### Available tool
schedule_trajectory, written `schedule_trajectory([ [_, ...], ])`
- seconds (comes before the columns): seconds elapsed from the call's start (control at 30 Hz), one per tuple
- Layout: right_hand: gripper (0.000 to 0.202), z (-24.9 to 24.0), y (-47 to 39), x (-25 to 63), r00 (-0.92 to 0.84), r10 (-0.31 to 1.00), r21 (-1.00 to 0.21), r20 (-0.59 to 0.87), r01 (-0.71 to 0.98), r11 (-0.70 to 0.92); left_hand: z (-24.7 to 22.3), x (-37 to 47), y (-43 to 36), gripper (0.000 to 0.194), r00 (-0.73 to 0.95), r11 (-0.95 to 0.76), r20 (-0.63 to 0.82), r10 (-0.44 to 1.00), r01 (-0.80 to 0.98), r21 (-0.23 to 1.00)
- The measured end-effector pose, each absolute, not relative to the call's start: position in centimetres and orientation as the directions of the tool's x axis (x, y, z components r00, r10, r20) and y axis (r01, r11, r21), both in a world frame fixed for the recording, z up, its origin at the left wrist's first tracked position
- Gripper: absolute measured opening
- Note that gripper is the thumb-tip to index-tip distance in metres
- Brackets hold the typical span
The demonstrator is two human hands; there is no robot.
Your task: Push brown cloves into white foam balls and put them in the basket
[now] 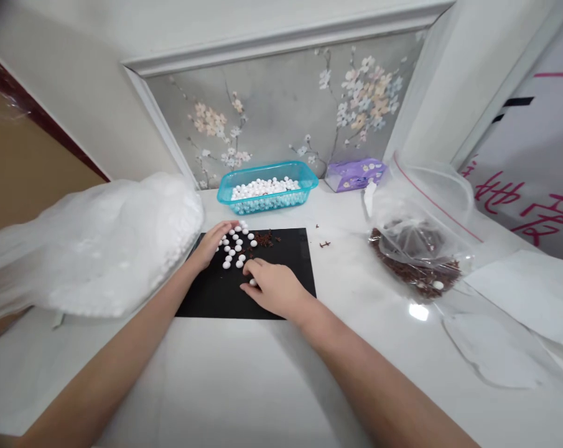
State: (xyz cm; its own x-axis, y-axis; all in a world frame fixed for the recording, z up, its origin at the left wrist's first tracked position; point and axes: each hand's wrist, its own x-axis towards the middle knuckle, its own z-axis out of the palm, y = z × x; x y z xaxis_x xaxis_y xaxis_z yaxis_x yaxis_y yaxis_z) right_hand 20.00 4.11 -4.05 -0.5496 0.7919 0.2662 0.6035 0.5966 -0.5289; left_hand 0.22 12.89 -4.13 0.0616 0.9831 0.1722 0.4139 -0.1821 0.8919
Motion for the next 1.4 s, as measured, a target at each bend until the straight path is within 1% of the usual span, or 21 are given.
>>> schedule_trajectory([
  [0.1, 0.022, -4.2, 4.4, 20.1, -0.47, 0.838, -0.606, 0.277, 0.591, 0.532, -3.8, 0.4, 11.8, 0.039, 0.116, -0.198, 0.166, 0.979, 0.367, 0.909],
  [0.3, 0.027, -4.4, 5.1, 20.1, -0.317, 0.902, -0.732, 0.293, 0.533, 0.425, -3.5, 1.4, 11.1, 0.039, 0.112, -0.197, 0.174, 0.978, 0.248, 0.949],
  [0.43, 0.033, -5.1, 6.0, 20.3, -0.238, 0.929, -0.838, 0.282, 0.411, 0.359, -3.3, 2.0, 10.6, 0.037, 0.147, -0.213, 0.179, 0.973, 0.264, 0.941],
  [0.5, 0.032, -5.2, 6.5, 20.7, -0.185, 0.943, -0.854, 0.278, 0.401, 0.331, -3.3, 2.0, 10.5, 0.035, 0.122, -0.24, 0.214, 0.969, 0.267, 0.933],
  [0.57, 0.029, -5.1, 6.9, 21.4, -0.123, 0.947, -0.806, 0.295, 0.5, 0.316, -3.4, 1.7, 10.6, 0.032, 0.046, -0.265, 0.264, 0.963, 0.319, 0.91],
  [0.63, 0.032, -4.8, 7.1, 22.1, -0.1, 0.941, -0.69, 0.324, 0.655, 0.307, -3.7, 1.3, 10.8, 0.028, -0.069, -0.253, 0.314, 0.947, 0.442, 0.861],
  [0.67, 0.036, -4.6, 7.1, 22.4, -0.117, 0.936, -0.621, 0.332, 0.72, 0.31, -4.0, 1.1, 11.0, 0.027, -0.129, -0.221, 0.328, 0.936, 0.509, 0.832],
  [0.73, 0.044, -4.3, 7.0, 22.7, -0.2, 0.927, -0.502, 0.317, 0.794, 0.343, -4.3, 0.7, 11.3, 0.025, -0.219, -0.133, 0.326, 0.92, 0.607, 0.783],
  [0.8, 0.048, -4.2, 6.9, 22.8, -0.281, 0.917, -0.415, 0.283, 0.826, 0.381, -4.5, 0.5, 11.3, 0.024, -0.243, -0.074, 0.303, 0.922, 0.656, 0.751],
  [0.87, 0.046, -4.3, 6.7, 22.6, -0.312, 0.916, -0.367, 0.252, 0.845, 0.389, -4.4, 0.6, 11.1, 0.024, -0.225, -0.061, 0.299, 0.928, 0.696, 0.715],
  [0.93, 0.043, -4.4, 6.7, 22.5, -0.307, 0.919, -0.36, 0.246, 0.852, 0.381, -4.1, 0.9, 10.6, 0.022, -0.224, -0.034, 0.318, 0.921, 0.769, 0.639],
  [1.0, 0.04, -4.6, 6.7, 22.5, -0.297, 0.918, -0.39, 0.263, 0.838, 0.382, -3.6, 1.2, 10.0, 0.019, -0.252, 0.037, 0.328, 0.91, 0.839, 0.542],
  [1.07, 0.037, -4.7, 6.8, 22.5, -0.286, 0.914, -0.435, 0.288, 0.811, 0.391, -3.3, 1.6, 9.7, 0.015, -0.278, 0.107, 0.301, 0.912, 0.871, 0.48],
  [1.17, 0.031, -4.7, 6.9, 22.6, -0.261, 0.908, -0.492, 0.328, 0.773, 0.4, -3.2, 1.9, 9.5, 0.015, -0.279, 0.138, 0.254, 0.926, 0.878, 0.458],
  [1.27, 0.027, -4.6, 6.9, 22.7, -0.233, 0.911, -0.512, 0.342, 0.766, 0.388, -3.2, 1.9, 9.6, 0.014, -0.262, 0.121, 0.257, 0.93, 0.88, 0.459],
  [1.33, 0.024, -4.6, 7.0, 22.7, -0.217, 0.917, -0.517, 0.336, 0.771, 0.372, -3.3, 1.9, 9.6, 0.012, -0.269, 0.123, 0.253, 0.929, 0.872, 0.474],
  [1.4, 0.022, -4.5, 6.9, 22.7, -0.204, 0.919, -0.523, 0.336, 0.771, 0.362, -3.3, 1.7, 9.8, 0.011, -0.266, 0.095, 0.268, 0.926, 0.851, 0.516],
])
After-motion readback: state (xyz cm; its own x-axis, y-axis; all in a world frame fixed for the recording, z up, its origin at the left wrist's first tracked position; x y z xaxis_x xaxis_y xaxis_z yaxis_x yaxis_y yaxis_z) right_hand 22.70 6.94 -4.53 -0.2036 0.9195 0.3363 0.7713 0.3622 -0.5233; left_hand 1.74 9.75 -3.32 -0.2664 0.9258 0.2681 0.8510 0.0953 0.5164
